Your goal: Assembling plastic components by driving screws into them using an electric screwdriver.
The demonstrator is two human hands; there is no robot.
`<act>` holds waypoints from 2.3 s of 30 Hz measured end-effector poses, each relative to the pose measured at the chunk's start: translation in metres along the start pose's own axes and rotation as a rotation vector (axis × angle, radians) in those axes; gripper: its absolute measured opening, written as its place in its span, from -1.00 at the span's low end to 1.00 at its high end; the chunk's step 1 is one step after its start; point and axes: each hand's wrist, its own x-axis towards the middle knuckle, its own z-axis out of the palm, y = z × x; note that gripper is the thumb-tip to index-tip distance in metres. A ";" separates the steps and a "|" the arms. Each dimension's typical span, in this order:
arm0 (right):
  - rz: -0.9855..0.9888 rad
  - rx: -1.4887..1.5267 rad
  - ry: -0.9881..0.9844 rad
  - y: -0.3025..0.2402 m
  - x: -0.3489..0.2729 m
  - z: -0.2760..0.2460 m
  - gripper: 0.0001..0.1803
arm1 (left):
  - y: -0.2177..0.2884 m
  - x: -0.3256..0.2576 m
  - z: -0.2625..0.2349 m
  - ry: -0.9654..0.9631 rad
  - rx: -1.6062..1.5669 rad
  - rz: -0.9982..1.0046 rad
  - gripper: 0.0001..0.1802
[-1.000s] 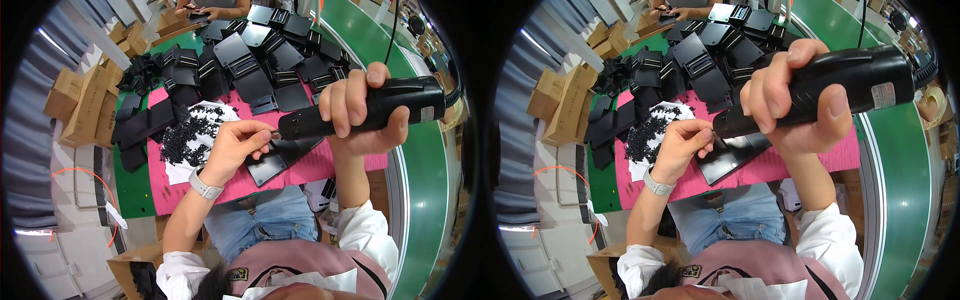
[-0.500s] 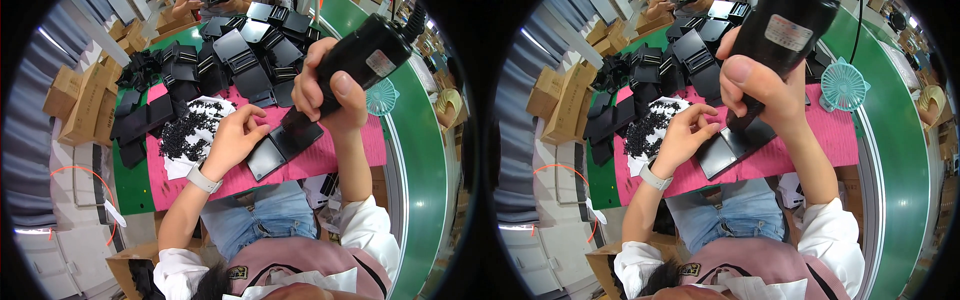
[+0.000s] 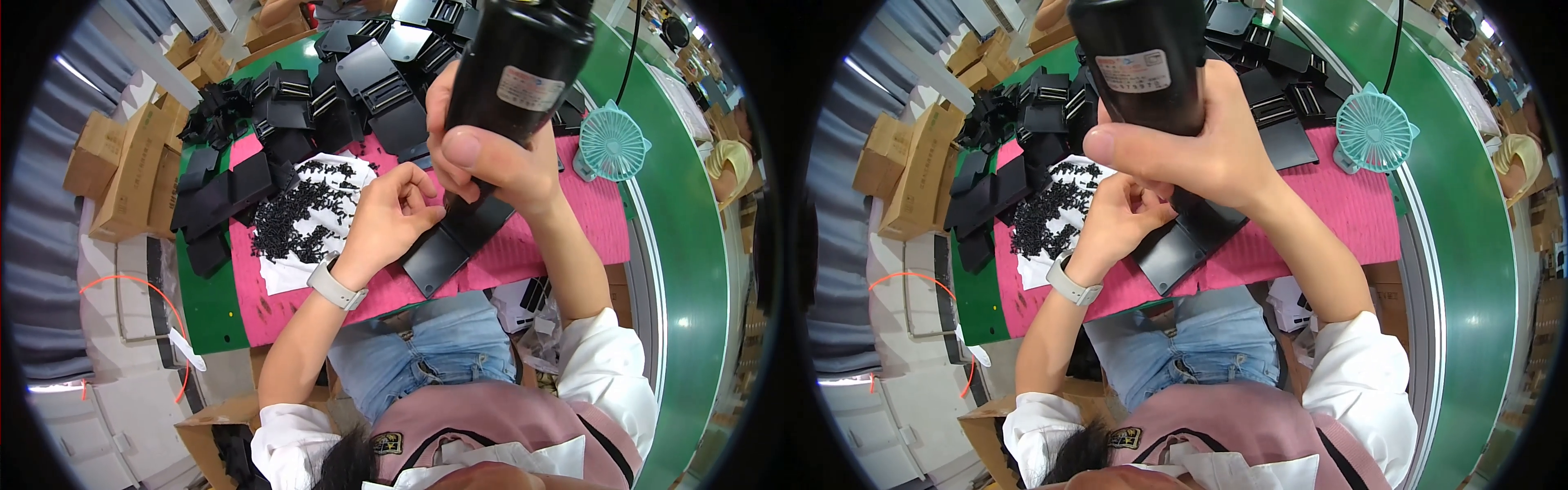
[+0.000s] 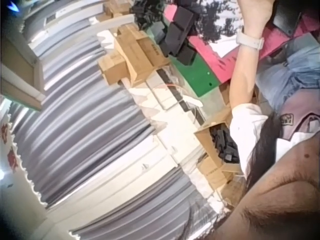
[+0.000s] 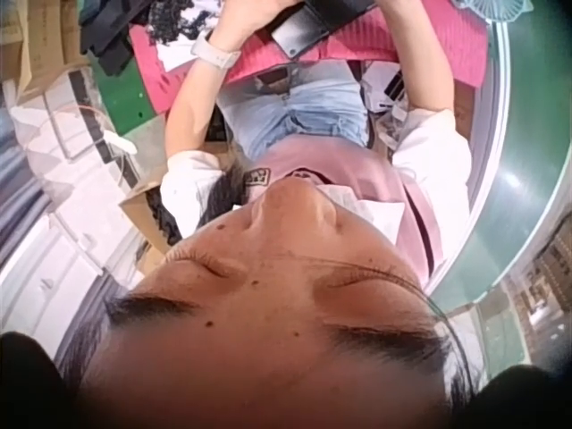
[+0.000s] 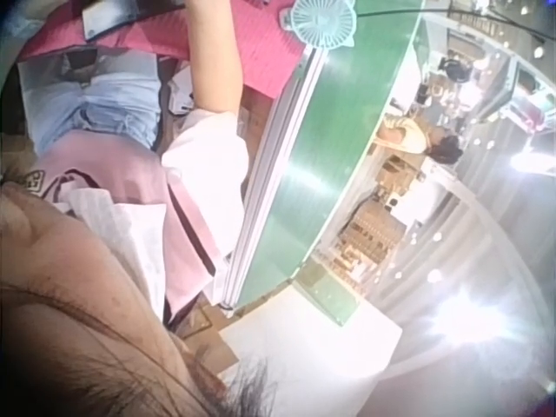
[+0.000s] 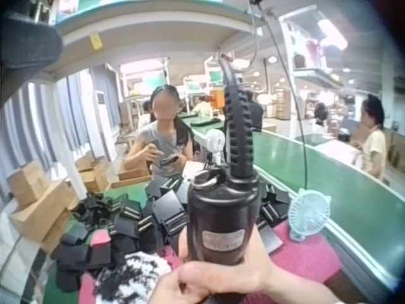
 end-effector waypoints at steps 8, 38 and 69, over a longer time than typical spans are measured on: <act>-0.038 0.052 -0.008 0.010 -0.001 -0.002 -0.61 | -0.014 0.000 0.001 0.026 -0.065 0.056 -0.77; -0.428 0.474 0.104 -0.003 -0.017 -0.026 -0.52 | 0.013 -0.019 -0.013 0.105 -0.356 0.107 -0.84; -0.156 0.199 -0.020 -0.021 -0.047 -0.020 -0.47 | 0.003 -0.022 0.002 0.060 0.446 0.436 -0.60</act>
